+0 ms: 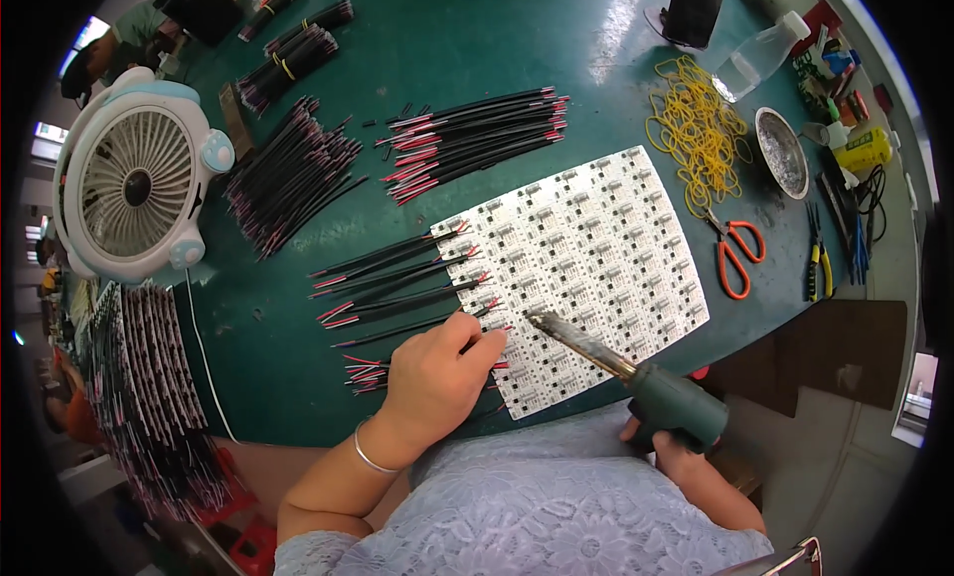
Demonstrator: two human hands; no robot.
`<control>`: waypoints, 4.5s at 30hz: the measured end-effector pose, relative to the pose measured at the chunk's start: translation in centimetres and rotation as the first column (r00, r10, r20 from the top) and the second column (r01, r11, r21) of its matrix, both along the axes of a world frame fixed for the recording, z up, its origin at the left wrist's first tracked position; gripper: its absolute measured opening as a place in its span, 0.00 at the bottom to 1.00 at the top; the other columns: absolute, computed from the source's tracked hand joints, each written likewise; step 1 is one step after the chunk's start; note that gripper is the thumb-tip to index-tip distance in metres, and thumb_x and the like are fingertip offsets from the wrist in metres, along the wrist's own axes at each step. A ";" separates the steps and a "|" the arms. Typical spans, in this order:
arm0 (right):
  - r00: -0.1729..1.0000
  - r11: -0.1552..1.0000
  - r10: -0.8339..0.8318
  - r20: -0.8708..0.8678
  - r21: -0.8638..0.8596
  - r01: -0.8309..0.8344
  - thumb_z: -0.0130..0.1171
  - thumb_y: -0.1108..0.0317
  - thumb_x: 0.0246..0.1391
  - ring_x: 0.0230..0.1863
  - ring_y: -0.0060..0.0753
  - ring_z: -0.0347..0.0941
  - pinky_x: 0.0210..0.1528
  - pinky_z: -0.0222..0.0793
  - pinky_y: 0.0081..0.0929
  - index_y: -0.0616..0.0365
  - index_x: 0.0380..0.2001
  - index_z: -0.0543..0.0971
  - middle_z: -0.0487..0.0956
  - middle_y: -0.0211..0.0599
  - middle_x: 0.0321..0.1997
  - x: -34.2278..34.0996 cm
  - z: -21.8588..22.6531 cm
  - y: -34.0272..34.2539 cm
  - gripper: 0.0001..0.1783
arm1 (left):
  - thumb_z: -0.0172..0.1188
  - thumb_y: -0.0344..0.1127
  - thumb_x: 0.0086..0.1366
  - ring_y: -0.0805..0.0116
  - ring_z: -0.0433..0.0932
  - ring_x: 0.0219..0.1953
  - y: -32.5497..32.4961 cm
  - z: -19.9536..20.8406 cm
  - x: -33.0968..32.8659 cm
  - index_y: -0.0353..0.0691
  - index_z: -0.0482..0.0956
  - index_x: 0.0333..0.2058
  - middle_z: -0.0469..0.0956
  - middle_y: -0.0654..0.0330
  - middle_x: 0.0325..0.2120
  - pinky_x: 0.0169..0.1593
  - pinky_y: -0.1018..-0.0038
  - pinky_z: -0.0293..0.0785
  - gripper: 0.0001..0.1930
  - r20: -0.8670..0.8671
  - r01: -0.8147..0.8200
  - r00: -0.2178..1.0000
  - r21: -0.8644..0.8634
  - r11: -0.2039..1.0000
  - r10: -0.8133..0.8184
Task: The person solders individual wires onto an LED light circuit board with a soldering iron.
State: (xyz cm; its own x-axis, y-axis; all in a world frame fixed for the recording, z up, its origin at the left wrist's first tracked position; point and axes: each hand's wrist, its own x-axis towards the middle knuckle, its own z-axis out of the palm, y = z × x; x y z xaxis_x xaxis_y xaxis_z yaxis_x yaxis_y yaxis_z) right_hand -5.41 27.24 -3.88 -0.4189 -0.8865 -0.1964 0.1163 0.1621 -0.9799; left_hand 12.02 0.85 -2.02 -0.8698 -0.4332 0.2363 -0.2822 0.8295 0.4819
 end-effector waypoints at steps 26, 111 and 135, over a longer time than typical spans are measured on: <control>0.800 0.998 0.050 -0.598 -0.009 -0.069 0.53 0.57 0.57 0.23 0.28 0.75 0.32 0.69 0.27 0.58 0.35 0.77 0.78 0.27 0.20 0.2 0.6 -3.2 0.15 | 0.63 0.19 0.39 0.66 0.73 0.23 -0.2 -0.6 0.0 0.41 0.81 0.35 0.70 0.61 0.26 0.24 0.73 0.71 0.20 -0.022 0.010 1.000 0.077 0.997 -0.009; 0.989 0.991 -0.124 -0.084 0.042 0.128 0.51 0.33 0.53 0.24 0.24 0.75 0.28 0.67 0.21 0.66 0.49 0.72 0.77 0.35 0.29 0.3 2.0 -0.4 0.41 | 0.63 0.26 0.46 0.56 0.75 0.28 -1.5 0.7 0.9 0.41 0.77 0.32 0.74 0.60 0.30 0.31 0.65 0.72 0.11 -0.243 0.150 0.963 0.143 0.978 -0.112; 0.891 0.979 0.203 -0.406 0.081 -0.186 0.60 0.66 0.50 0.37 0.34 0.80 0.42 0.74 0.25 0.67 0.42 0.75 0.80 0.43 0.38 -1.0 2.1 0.6 0.18 | 0.62 0.24 0.44 0.65 0.74 0.22 2.1 -0.2 0.6 0.40 0.81 0.35 0.74 0.61 0.26 0.22 0.73 0.70 0.15 -0.057 0.059 0.997 0.020 0.998 -0.058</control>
State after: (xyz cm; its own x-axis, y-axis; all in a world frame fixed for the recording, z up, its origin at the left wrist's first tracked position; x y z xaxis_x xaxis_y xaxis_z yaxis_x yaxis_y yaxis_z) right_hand -6.40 27.89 -1.81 -0.2897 -0.9537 -0.0809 -0.3322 0.1795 -0.9260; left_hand 12.61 2.92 -2.24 -0.8794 -0.3874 0.2766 -0.2054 0.8330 0.5137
